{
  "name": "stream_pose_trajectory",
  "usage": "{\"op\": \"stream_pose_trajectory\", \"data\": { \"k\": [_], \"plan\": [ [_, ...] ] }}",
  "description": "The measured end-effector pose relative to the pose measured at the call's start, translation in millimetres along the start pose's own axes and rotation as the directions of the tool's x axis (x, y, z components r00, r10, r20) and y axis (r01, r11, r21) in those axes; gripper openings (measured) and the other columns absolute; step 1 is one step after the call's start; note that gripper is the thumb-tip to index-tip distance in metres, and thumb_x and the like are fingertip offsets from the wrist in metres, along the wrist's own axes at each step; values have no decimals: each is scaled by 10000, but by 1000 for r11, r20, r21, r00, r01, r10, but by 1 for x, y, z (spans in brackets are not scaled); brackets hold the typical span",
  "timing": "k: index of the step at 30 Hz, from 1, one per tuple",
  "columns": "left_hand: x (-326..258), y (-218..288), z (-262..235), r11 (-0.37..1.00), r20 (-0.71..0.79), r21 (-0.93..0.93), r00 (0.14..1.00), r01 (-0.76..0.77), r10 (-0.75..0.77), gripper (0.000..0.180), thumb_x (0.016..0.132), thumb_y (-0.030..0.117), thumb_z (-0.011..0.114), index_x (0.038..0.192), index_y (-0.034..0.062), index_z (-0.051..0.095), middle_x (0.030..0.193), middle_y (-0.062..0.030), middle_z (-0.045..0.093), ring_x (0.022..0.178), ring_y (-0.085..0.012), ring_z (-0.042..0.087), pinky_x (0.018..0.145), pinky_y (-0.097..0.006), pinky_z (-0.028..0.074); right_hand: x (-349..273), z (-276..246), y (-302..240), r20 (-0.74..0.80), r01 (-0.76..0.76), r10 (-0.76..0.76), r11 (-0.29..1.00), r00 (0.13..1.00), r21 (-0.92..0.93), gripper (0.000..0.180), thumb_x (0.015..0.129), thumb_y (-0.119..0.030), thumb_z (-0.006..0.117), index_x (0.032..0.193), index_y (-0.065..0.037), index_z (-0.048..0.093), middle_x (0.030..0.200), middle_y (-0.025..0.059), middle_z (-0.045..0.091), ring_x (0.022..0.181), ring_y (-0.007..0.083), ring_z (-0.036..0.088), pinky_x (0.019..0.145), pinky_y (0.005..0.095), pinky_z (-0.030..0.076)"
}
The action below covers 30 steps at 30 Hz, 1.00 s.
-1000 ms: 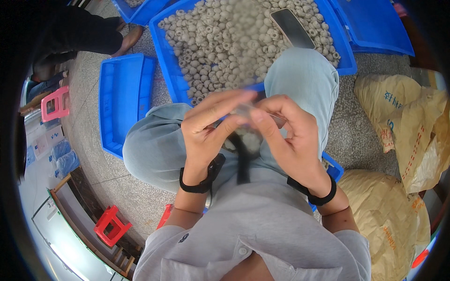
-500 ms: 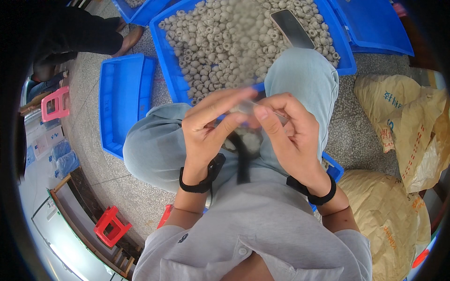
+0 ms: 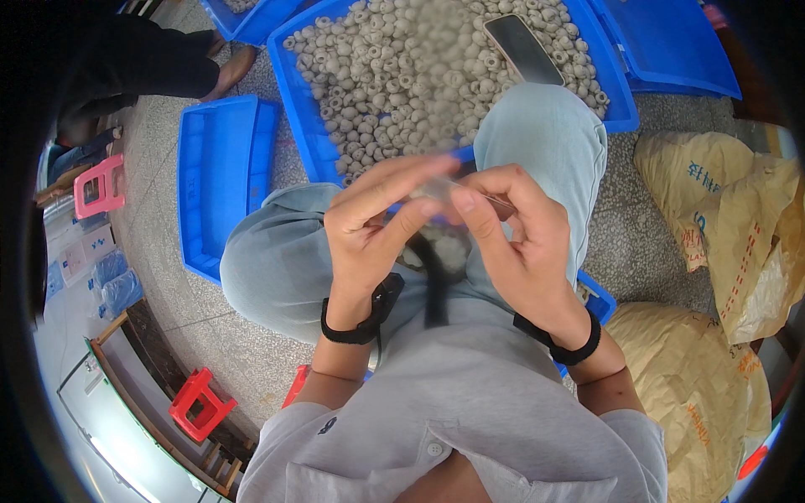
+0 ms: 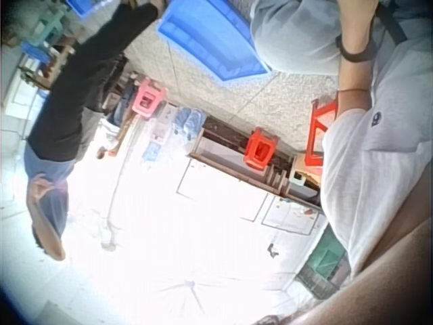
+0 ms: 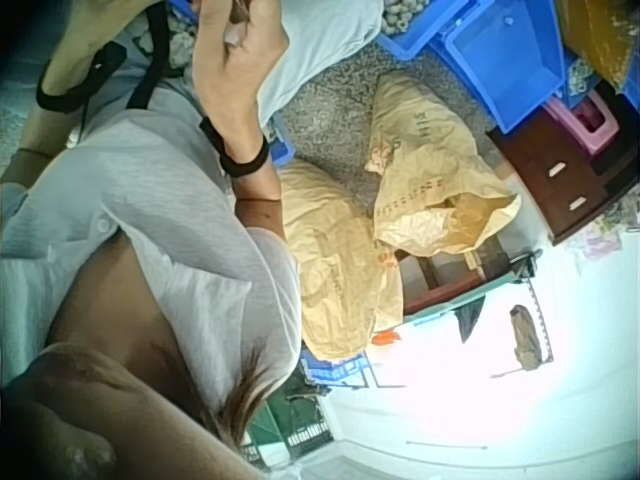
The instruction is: Inspecting and sorting small white ceramic-like items from crates on a factory floor.
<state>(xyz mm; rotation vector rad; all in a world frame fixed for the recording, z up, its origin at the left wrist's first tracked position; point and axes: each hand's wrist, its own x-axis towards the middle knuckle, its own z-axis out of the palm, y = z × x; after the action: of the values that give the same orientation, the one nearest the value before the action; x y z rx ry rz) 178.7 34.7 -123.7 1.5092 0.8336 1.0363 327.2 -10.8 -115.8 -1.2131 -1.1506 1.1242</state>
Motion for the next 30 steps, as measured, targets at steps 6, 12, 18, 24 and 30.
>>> {"op": "stream_pose_trajectory", "data": {
  "k": [6, 12, 18, 24, 30],
  "plan": [
    [-1, -2, 0, 1000, -9, 10, 1000, -1, 1, 266, 724, -1, 644, 989, -20, 637, 987, -136, 625, 909, -216, 592, 759, -291, 477, 1, 0, 3, -7, 56, -57, 996, 998, -63, 79, 858, -44, 547, 879, 31, 528, 789, 70, 576, 707, 113, 591, 633, 222, 479],
    [0, -2, -1, 999, -9, 53, 1000, -3, 4, 270, 717, -11, 645, 986, -23, 638, 982, -134, 627, 901, -207, 594, 753, -280, 476, 2, -1, 7, 32, 58, -55, 993, 998, -105, 86, 858, -53, 548, 884, 28, 530, 788, 77, 584, 703, 121, 595, 624, 225, 479],
    [0, 0, 1, 993, -30, -114, 998, 44, -47, 319, 694, 47, 683, 1003, -18, 635, 973, -129, 632, 890, -210, 597, 749, -279, 472, 2, -3, 2, 89, -217, 199, 913, 976, 345, 170, 906, -164, 491, 905, 2, 528, 826, 68, 591, 738, 148, 610, 665, 252, 484],
    [-2, -5, -1, 999, -9, 8, 999, -31, 31, 351, 675, 61, 694, 1009, -25, 629, 968, -130, 639, 893, -218, 598, 778, -297, 466, 1, -5, -3, 108, -246, 221, 882, 969, 403, 179, 909, -173, 478, 900, -3, 532, 848, 69, 591, 766, 171, 620, 678, 266, 487],
    [-3, -7, -3, 994, 8, 45, 995, -98, 98, 358, 666, 50, 696, 1011, -22, 628, 984, -136, 637, 903, -230, 600, 790, -305, 464, -1, -3, -6, 84, -211, 194, 918, 977, 336, 142, 893, -131, 497, 862, -2, 547, 834, 57, 590, 758, 135, 593, 685, 258, 458]
  ]
}}
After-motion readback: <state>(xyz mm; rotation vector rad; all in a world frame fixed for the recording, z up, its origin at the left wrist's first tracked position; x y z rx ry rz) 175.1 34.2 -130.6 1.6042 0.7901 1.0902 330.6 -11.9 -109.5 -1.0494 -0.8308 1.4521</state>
